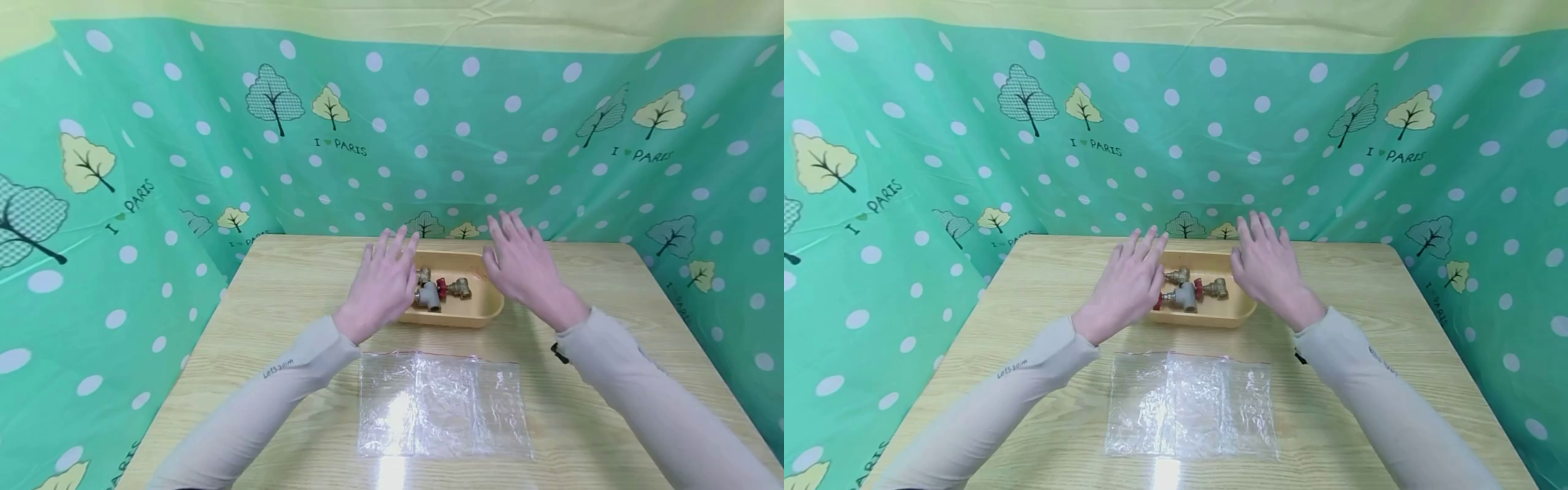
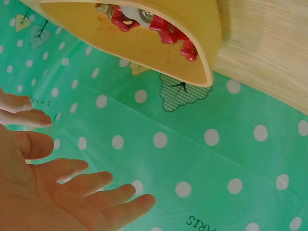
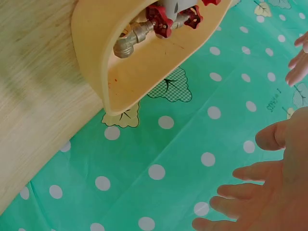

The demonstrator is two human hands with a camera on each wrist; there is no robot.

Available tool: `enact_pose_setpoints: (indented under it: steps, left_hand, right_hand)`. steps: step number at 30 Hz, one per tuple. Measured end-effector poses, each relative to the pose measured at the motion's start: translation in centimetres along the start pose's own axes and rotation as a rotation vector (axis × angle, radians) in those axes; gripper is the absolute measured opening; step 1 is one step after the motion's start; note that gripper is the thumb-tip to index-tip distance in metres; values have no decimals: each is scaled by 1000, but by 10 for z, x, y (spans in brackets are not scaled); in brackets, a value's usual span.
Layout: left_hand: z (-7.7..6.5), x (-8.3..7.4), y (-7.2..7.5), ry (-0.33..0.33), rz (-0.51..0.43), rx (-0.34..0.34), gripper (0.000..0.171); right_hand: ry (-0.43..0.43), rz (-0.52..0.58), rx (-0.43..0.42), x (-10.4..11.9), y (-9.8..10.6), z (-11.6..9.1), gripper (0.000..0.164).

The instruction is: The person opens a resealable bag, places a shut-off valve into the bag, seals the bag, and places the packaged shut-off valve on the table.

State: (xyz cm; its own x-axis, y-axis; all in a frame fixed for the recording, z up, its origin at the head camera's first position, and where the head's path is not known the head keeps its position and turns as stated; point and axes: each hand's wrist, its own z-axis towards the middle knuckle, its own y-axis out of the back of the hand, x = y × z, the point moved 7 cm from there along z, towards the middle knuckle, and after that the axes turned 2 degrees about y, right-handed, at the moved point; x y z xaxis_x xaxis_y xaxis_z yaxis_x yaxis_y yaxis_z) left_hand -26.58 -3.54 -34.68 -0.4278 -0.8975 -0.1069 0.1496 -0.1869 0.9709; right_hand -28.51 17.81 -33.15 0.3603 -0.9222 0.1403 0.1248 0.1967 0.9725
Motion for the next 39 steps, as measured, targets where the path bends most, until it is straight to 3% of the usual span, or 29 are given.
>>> enact_pose_setpoints:
  steps: [8,13,25,31,39]
  left_hand:
    - [-6,-15,-2,-55,4,-8,54]
    - [-11,-25,0,-101,-10,-60,49]
    - [-23,-39,-7,-117,-39,-80,37]
    - [-26,-48,-12,-126,-69,-60,24]
    - [-34,-58,-20,-137,-46,-8,24]
  right_hand:
    - [7,5,-14,2,-2,-12,63]
    - [23,28,-63,3,0,-20,61]
    - [31,39,-82,6,-1,-35,56]
    - [50,60,-111,3,-4,-43,49]
    - [98,63,-167,5,-8,-54,44]
